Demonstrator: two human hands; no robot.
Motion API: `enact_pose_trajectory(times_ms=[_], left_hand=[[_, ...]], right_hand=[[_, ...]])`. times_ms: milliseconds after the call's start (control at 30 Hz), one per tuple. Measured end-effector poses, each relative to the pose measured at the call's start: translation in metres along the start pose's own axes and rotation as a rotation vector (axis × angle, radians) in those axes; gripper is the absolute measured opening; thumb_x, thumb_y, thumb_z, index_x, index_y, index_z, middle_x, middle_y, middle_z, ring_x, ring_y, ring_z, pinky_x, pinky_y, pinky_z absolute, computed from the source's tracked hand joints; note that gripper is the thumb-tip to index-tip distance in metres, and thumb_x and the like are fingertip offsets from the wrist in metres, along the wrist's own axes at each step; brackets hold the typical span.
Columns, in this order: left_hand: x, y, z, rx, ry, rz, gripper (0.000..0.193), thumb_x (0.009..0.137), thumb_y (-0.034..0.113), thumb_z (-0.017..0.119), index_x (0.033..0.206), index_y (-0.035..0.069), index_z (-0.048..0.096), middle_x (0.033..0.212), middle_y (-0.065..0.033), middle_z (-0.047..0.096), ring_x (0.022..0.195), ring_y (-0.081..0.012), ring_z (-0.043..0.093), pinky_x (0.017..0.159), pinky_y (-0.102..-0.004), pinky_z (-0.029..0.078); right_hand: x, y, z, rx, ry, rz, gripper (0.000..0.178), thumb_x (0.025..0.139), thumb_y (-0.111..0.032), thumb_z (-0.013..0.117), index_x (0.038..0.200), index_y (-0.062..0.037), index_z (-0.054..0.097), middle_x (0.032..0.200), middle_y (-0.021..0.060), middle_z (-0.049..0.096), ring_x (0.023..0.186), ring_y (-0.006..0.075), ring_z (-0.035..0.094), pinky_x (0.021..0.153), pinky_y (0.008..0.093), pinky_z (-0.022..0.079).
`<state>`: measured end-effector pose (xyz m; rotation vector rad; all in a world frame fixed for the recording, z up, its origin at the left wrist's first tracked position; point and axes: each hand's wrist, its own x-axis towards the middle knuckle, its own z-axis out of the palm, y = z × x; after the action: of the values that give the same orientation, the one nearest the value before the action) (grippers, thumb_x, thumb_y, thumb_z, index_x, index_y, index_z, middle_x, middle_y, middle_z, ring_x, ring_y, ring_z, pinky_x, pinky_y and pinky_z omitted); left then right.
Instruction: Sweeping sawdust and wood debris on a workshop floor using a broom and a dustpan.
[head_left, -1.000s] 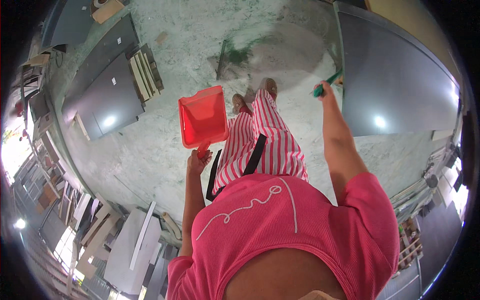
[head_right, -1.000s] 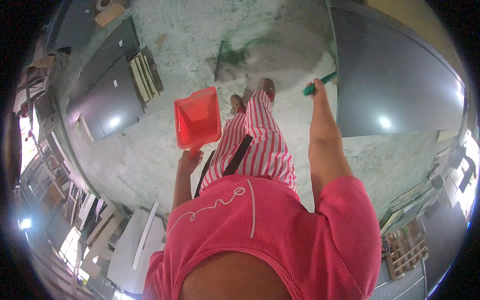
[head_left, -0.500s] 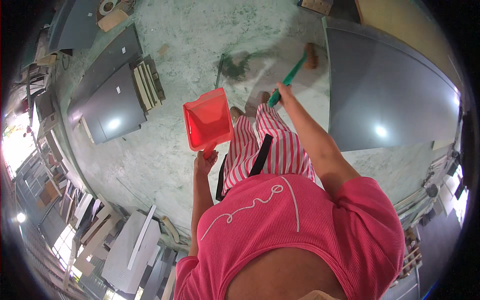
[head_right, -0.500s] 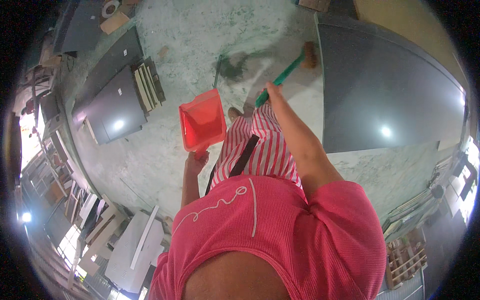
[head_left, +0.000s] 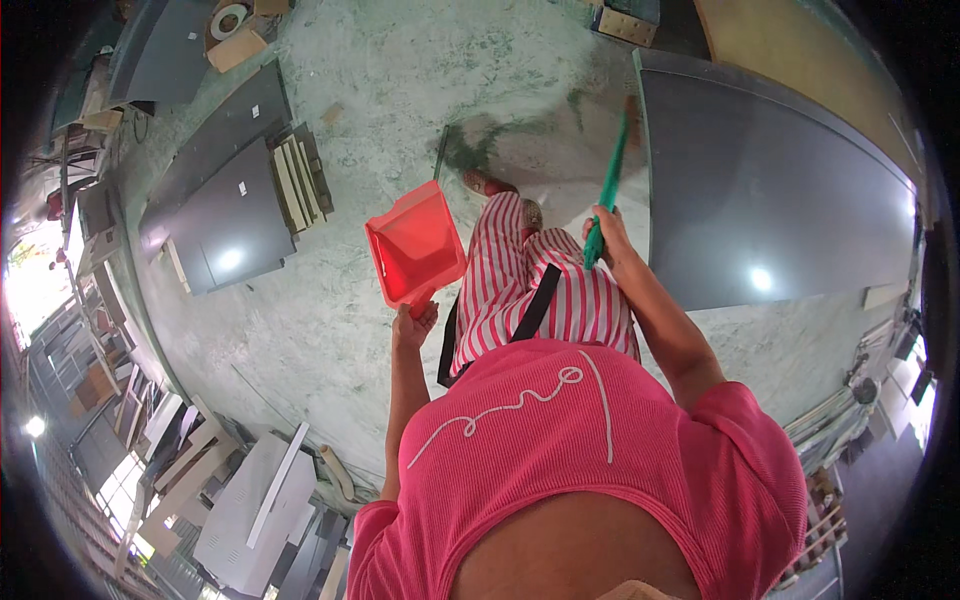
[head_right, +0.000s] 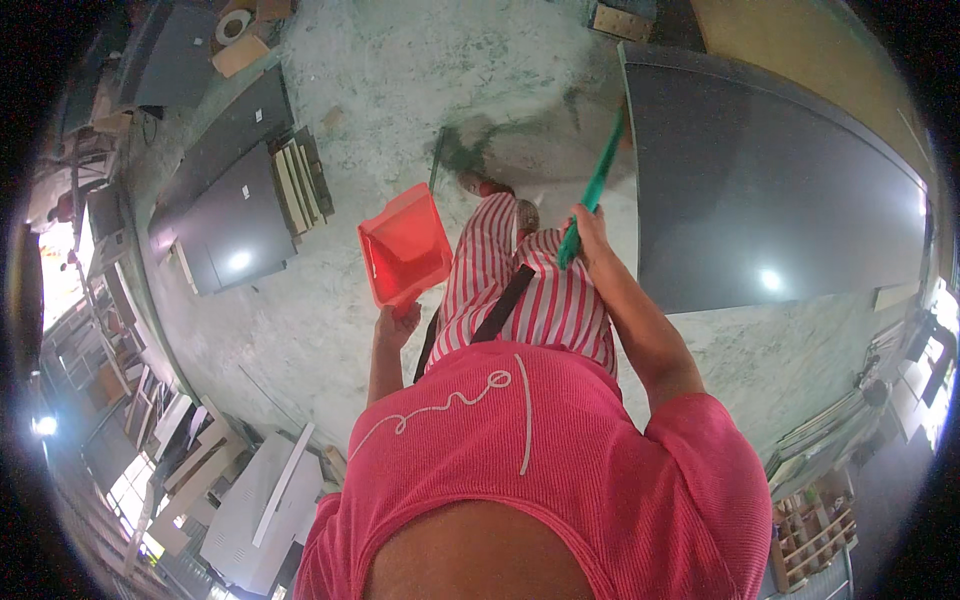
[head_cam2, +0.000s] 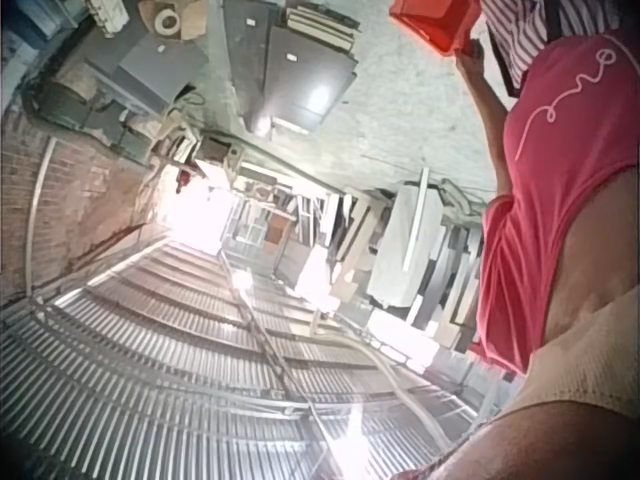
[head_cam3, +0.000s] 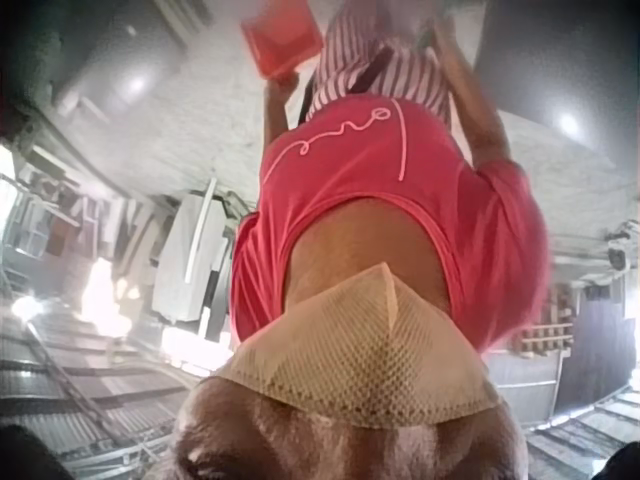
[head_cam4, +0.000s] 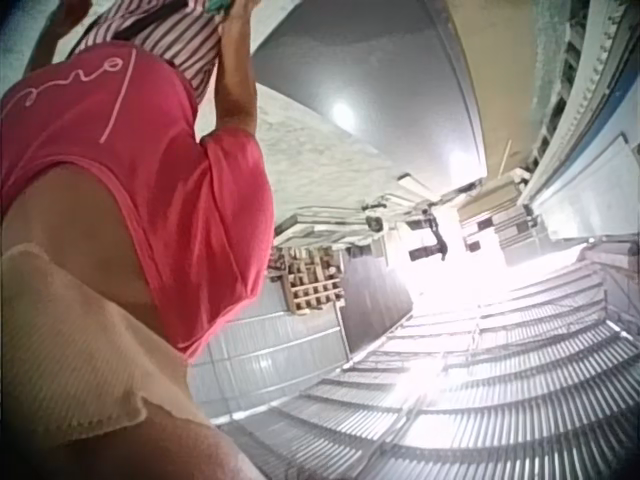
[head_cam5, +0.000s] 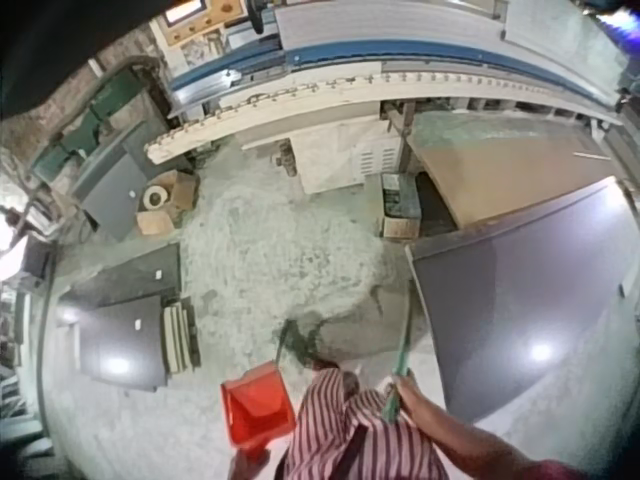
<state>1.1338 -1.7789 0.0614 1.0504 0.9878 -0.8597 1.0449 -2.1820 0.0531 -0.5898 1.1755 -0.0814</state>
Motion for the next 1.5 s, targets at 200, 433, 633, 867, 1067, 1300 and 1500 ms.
enact_pose_trajectory(times_ms=[200, 433, 633, 867, 1067, 1300, 1500], left_hand=[[-0.006, -0.009, -0.027, 0.009, 0.119, -0.052, 0.04, 0.078, 0.03, 0.031, 0.094, -0.004, 0.045, 0.079, -0.0155, 0.054, 0.076, -0.0271, 0.054, 0.069, -0.0365, 0.044], [-0.015, -0.005, -0.012, 0.092, 0.157, -0.078, 0.045, 0.08, 0.034, 0.028, 0.095, -0.005, 0.045, 0.079, -0.0161, 0.054, 0.076, -0.0269, 0.054, 0.068, -0.0355, 0.044], [-0.012, -0.005, -0.023, 0.039, 0.161, -0.062, 0.042, 0.079, 0.031, 0.03, 0.097, -0.005, 0.043, 0.08, -0.0166, 0.054, 0.077, -0.0272, 0.054, 0.07, -0.036, 0.044], [0.0, -0.005, -0.017, 0.02, 0.124, -0.071, 0.04, 0.079, 0.029, 0.029, 0.096, -0.005, 0.043, 0.081, -0.0171, 0.054, 0.077, -0.0276, 0.055, 0.069, -0.0363, 0.044], [0.005, 0.007, -0.002, 0.045, 0.121, -0.075, 0.04, 0.079, 0.028, 0.029, 0.095, -0.006, 0.043, 0.08, -0.0167, 0.054, 0.076, -0.0274, 0.055, 0.068, -0.0359, 0.044], [0.016, 0.015, 0.003, 0.018, 0.08, -0.086, 0.039, 0.079, 0.03, 0.031, 0.094, -0.004, 0.044, 0.078, -0.0154, 0.055, 0.074, -0.0268, 0.055, 0.066, -0.0355, 0.045], [0.027, 0.031, 0.008, 0.118, 0.103, -0.09, 0.041, 0.079, 0.032, 0.031, 0.094, -0.004, 0.044, 0.076, -0.0154, 0.055, 0.072, -0.0263, 0.056, 0.062, -0.0346, 0.046]], right_hand=[[0.118, 0.008, -0.034, -0.004, 0.4, 0.063, 0.014, 0.069, -0.018, 0.049, 0.073, -0.007, 0.041, 0.058, 0.0062, 0.045, 0.05, 0.0172, 0.048, 0.041, 0.0313, 0.041], [0.209, -0.033, -0.063, 0.1, 0.196, 0.084, 0.019, 0.071, -0.018, 0.047, 0.086, -0.0086, 0.042, 0.073, 0.0089, 0.051, 0.054, 0.0218, 0.05, 0.036, 0.0359, 0.033], [0.185, -0.04, 0.019, -0.289, 0.275, 0.128, 0.016, 0.066, -0.012, 0.051, 0.079, -0.0069, 0.043, 0.06, 0.0052, 0.05, 0.051, 0.0166, 0.049, 0.043, 0.0336, 0.042], [0.146, -0.015, 0.082, -0.443, 0.105, 0.013, 0.031, 0.068, -0.01, 0.05, 0.091, -0.0052, 0.03, 0.054, 0.0072, 0.045, 0.044, 0.016, 0.046, 0.036, 0.0305, 0.04], [0.098, -0.023, 0.079, -0.453, -0.168, 0.022, 0.025, 0.07, -0.013, 0.049, 0.086, -0.0082, 0.03, 0.046, 0.005, 0.039, 0.036, 0.0141, 0.04, 0.033, 0.0274, 0.035], [0.066, -0.041, 0.049, -0.264, -0.09, 0.081, 0.022, 0.071, -0.014, 0.05, 0.082, -0.0096, 0.031, 0.054, 0.0042, 0.039, 0.041, 0.0113, 0.041, 0.035, 0.0244, 0.036], [0.116, -0.057, 0.011, 0.086, 0.025, 0.214, 0.021, 0.07, -0.011, 0.051, 0.075, -0.006, 0.031, 0.054, 0.0056, 0.039, 0.044, 0.0132, 0.043, 0.039, 0.0248, 0.039]])
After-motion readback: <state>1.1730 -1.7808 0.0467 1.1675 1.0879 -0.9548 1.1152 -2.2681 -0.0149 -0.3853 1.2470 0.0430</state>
